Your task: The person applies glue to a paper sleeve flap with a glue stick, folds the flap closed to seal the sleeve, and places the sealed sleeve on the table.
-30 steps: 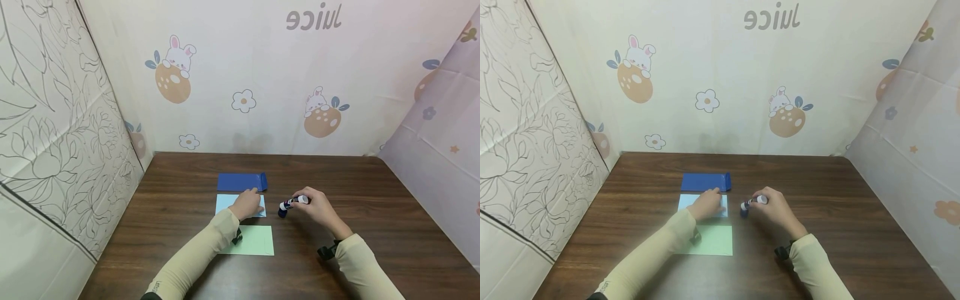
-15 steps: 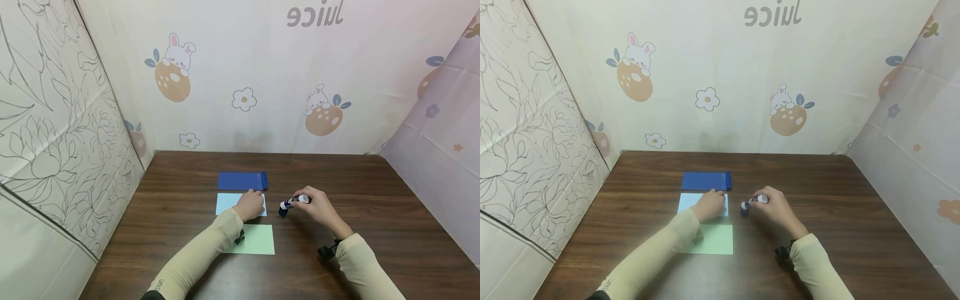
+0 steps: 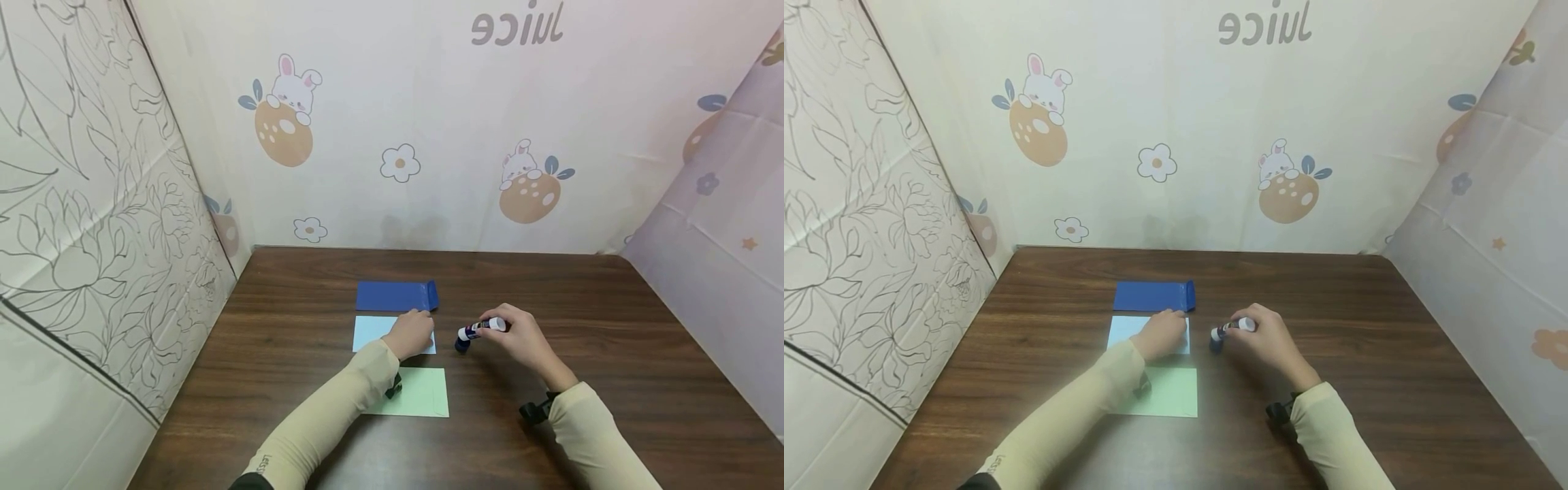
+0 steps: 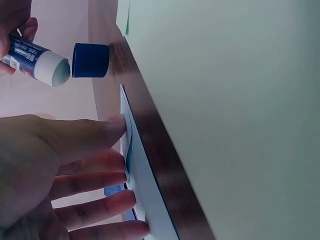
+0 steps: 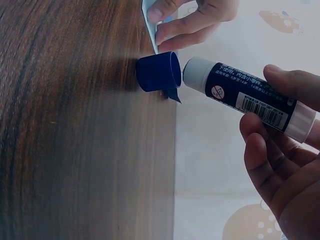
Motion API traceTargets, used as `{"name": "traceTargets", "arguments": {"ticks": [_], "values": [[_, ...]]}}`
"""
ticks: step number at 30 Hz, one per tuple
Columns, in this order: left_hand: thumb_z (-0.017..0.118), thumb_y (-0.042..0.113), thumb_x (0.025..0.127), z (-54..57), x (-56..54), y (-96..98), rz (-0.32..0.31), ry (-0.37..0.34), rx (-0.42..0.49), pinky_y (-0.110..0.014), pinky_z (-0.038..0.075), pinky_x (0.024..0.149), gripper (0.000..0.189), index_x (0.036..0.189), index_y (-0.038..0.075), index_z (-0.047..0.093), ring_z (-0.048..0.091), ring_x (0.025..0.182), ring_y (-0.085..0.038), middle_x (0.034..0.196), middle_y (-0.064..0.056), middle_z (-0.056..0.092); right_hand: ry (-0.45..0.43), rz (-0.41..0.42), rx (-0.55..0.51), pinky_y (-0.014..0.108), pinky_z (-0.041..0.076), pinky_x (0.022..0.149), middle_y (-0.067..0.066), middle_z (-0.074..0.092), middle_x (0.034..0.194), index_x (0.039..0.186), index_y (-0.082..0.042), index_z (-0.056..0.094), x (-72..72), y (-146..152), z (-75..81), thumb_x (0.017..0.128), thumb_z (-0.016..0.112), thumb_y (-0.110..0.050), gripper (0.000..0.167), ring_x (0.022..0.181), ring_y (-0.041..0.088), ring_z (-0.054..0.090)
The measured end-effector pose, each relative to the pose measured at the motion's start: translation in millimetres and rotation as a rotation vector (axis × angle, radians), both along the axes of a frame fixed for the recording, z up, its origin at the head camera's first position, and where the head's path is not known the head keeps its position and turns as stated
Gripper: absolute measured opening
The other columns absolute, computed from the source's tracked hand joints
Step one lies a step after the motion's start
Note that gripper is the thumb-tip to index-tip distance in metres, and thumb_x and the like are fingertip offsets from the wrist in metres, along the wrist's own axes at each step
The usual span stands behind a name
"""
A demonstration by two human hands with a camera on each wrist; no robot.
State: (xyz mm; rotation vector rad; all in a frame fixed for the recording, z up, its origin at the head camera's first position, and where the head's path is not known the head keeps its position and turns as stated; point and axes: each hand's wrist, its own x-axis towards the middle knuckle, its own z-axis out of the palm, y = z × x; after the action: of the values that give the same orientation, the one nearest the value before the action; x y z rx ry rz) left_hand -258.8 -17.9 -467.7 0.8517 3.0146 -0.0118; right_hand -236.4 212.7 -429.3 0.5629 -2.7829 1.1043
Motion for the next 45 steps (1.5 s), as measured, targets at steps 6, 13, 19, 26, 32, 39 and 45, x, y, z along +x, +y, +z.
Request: {"name": "traceTargets", "arguments": {"ticks": [6,13,19,26,32,39,45], "values": [[0.070,0.025,0.089,1.0,-1.4,-0.5,0.020,-0.014,0.035,-0.032,0.056,0.076,0.012,0.088,0.014,0.075,0.064,0.087,-0.020,0.103,-0.002,0.069,-0.004,-0.009,-0.006,0.023,0.043,0.060,0.006,0.065,0.092,0.098,-0.008,0.072,-0.3,0.4,-0.8,0.084,0.076,-0.014,0.016,0.073,0.015,0.051],[0.067,0.027,0.092,2.3,-0.6,-0.8,0.021,-0.013,0.029,-0.032,0.057,0.076,0.017,0.099,0.014,0.075,0.064,0.095,-0.021,0.110,-0.005,0.069,0.008,-0.009,-0.011,0.022,0.043,0.060,0.006,0.066,0.093,0.099,-0.008,0.072,-2.3,1.0,0.0,0.084,0.077,-0.016,0.017,0.073,0.015,0.051],[0.066,0.034,0.092,1.5,0.6,-2.9,0.014,-0.018,0.010,-0.031,0.056,0.079,0.026,0.107,0.013,0.071,0.063,0.100,-0.021,0.113,-0.005,0.068,0.008,-0.009,-0.011,0.022,0.043,0.060,0.006,0.066,0.094,0.099,-0.008,0.072,-2.4,0.9,0.0,0.084,0.077,-0.016,0.018,0.073,0.014,0.051],[0.070,0.042,0.089,3.0,1.4,-5.6,0.006,-0.072,-0.008,-0.033,0.055,0.084,0.034,0.109,0.015,0.072,0.062,0.108,-0.022,0.124,-0.006,0.065,0.006,-0.008,-0.012,0.022,0.044,0.060,0.006,0.066,0.093,0.098,-0.007,0.072,-1.0,0.6,-1.3,0.083,0.077,-0.015,0.017,0.073,0.014,0.051],[0.073,0.042,0.086,4.1,-0.2,-6.0,0.015,-0.059,0.001,-0.033,0.055,0.078,0.028,0.096,0.016,0.073,0.063,0.098,-0.021,0.114,-0.004,0.067,0.027,-0.016,-0.024,0.022,0.045,0.060,0.007,0.067,0.094,0.098,-0.007,0.072,-0.8,0.1,0.4,0.083,0.077,-0.013,0.017,0.074,0.015,0.052],[0.076,0.041,0.083,2.2,-1.8,-6.0,0.011,-0.017,0.021,-0.032,0.055,0.077,0.025,0.083,0.017,0.071,0.064,0.090,-0.019,0.103,0.000,0.069,0.041,-0.024,-0.023,0.022,0.047,0.061,0.007,0.067,0.095,0.099,-0.006,0.072,-2.1,1.1,1.9,0.083,0.077,-0.014,0.019,0.075,0.014,0.054],[0.079,0.039,0.080,1.2,-2.2,-6.0,0.007,-0.009,0.066,-0.030,0.054,0.077,0.023,0.077,0.018,0.070,0.062,0.083,-0.017,0.094,0.002,0.068,0.045,-0.029,-0.020,0.022,0.046,0.060,0.007,0.067,0.095,0.099,-0.007,0.072,-3.9,1.4,2.9,0.083,0.077,-0.015,0.018,0.074,0.014,0.053]]}}
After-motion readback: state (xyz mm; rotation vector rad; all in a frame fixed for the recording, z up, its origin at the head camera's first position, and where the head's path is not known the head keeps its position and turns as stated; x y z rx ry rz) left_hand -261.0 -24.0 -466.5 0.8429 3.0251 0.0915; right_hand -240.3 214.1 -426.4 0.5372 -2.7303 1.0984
